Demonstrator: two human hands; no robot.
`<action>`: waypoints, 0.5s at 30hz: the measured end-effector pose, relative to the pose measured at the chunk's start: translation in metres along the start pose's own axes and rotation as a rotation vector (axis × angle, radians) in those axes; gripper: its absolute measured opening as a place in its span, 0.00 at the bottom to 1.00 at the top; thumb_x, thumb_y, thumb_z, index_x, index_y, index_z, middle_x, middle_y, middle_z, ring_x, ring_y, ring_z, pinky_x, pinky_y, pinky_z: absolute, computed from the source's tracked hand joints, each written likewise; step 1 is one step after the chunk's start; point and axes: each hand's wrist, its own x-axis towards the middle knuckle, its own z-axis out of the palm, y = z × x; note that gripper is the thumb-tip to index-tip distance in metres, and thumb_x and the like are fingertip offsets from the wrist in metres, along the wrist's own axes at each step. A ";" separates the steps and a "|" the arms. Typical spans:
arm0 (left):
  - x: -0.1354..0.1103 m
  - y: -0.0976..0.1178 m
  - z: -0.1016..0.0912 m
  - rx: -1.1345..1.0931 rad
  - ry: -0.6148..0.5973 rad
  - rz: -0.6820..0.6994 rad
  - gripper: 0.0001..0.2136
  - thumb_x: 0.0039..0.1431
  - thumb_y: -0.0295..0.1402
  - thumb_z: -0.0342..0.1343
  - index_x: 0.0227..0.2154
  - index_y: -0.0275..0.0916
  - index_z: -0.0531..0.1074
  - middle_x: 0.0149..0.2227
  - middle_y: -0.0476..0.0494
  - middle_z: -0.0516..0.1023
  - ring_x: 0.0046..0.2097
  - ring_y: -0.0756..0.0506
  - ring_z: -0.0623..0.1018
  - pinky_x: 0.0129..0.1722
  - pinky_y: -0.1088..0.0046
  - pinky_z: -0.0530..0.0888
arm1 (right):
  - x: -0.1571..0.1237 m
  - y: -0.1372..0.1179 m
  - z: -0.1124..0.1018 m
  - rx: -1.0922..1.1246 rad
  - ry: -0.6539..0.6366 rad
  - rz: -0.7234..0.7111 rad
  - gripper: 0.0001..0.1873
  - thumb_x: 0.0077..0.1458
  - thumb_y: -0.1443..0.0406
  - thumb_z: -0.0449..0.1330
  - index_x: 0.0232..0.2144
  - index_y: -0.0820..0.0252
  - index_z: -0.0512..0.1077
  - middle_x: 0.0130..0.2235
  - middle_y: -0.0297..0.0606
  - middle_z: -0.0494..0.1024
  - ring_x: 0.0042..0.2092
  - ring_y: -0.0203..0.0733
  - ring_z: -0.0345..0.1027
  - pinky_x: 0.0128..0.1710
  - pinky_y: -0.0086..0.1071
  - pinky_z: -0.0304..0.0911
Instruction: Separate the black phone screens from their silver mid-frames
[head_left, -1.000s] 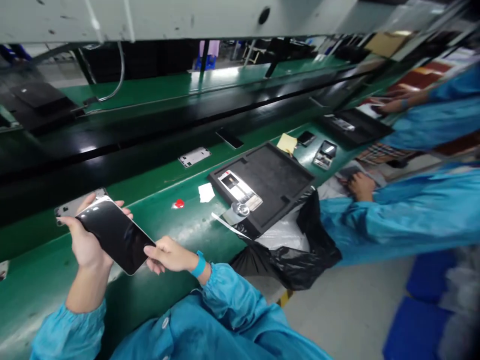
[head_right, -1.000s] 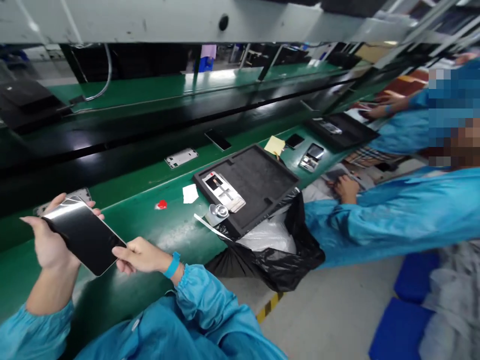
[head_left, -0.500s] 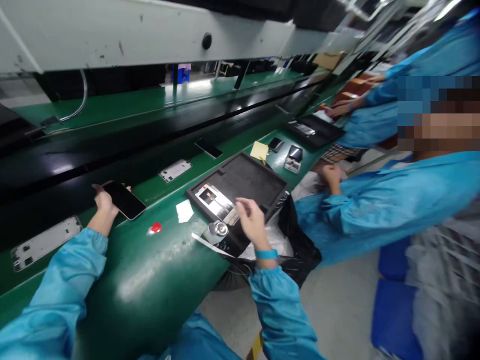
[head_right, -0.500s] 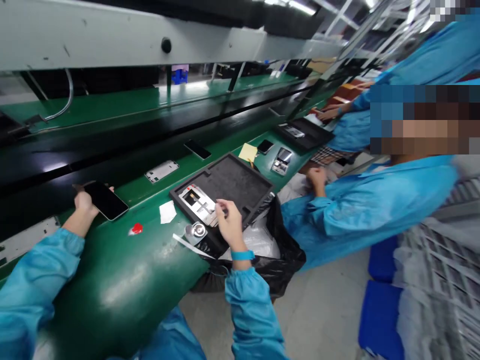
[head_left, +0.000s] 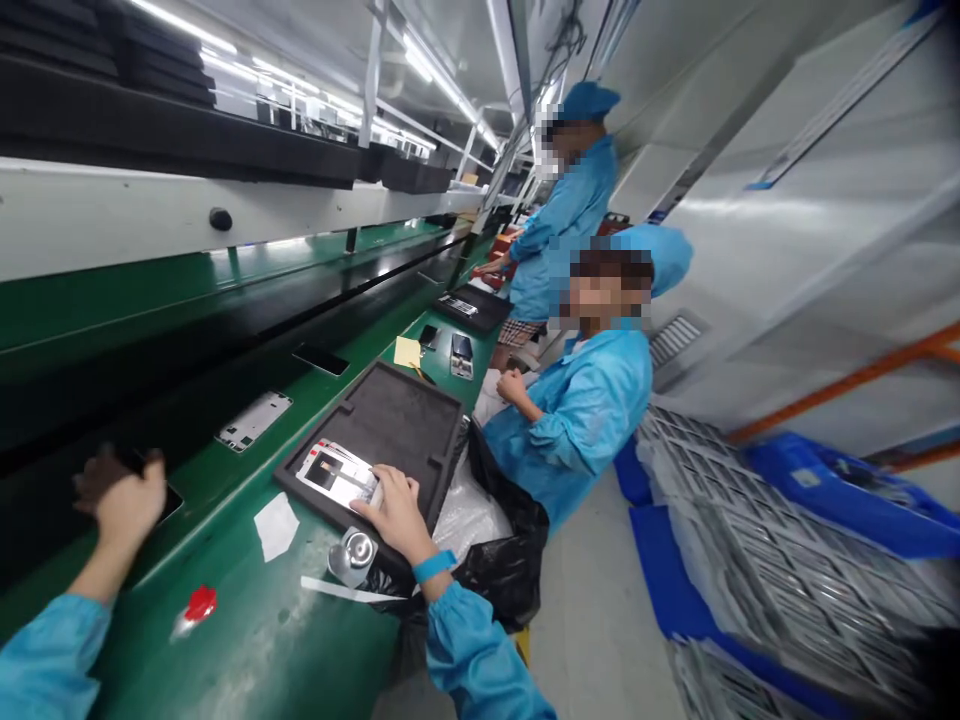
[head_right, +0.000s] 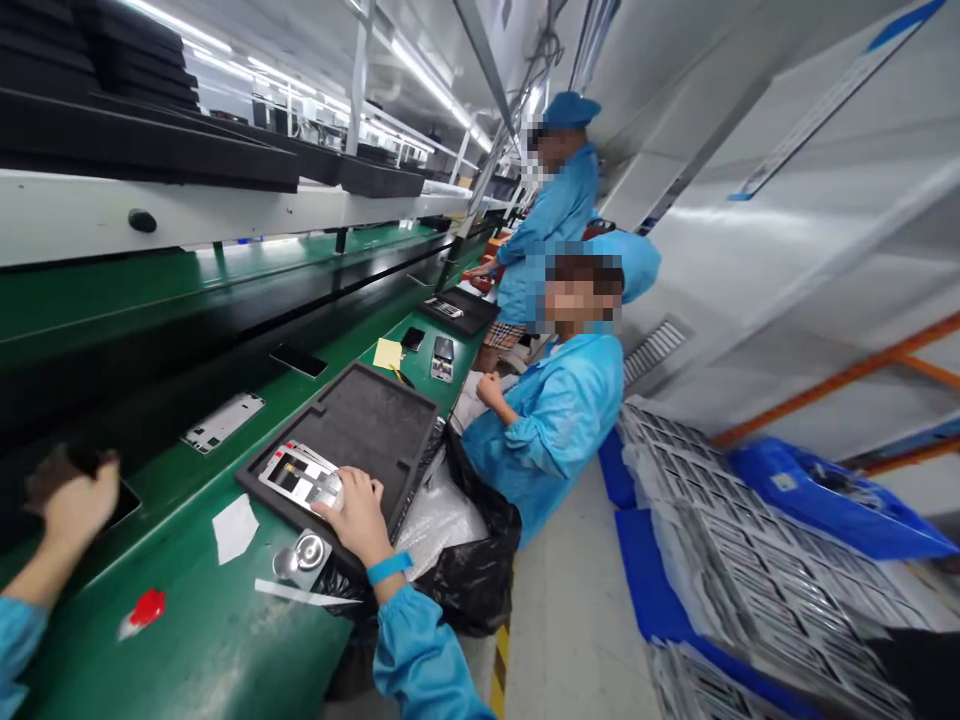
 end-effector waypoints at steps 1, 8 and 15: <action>-0.003 -0.008 0.012 0.129 0.032 0.067 0.46 0.57 0.56 0.65 0.73 0.41 0.59 0.82 0.29 0.36 0.78 0.15 0.23 0.68 0.17 0.45 | -0.001 0.001 0.000 0.010 0.002 -0.007 0.20 0.67 0.56 0.66 0.56 0.57 0.74 0.60 0.51 0.79 0.63 0.57 0.71 0.62 0.48 0.59; 0.018 -0.040 0.083 0.812 -0.270 0.226 0.53 0.59 0.58 0.67 0.75 0.25 0.57 0.73 0.12 0.63 0.78 0.12 0.50 0.72 0.24 0.36 | -0.008 0.017 0.008 0.089 0.225 -0.065 0.27 0.67 0.42 0.59 0.50 0.59 0.73 0.51 0.52 0.80 0.56 0.60 0.73 0.59 0.52 0.60; 0.027 -0.035 0.082 0.660 -0.326 0.276 0.24 0.72 0.45 0.62 0.64 0.39 0.73 0.66 0.34 0.73 0.66 0.33 0.74 0.67 0.40 0.69 | -0.005 0.021 0.003 0.106 0.314 -0.037 0.37 0.63 0.29 0.49 0.31 0.54 0.68 0.34 0.44 0.77 0.39 0.54 0.71 0.45 0.45 0.63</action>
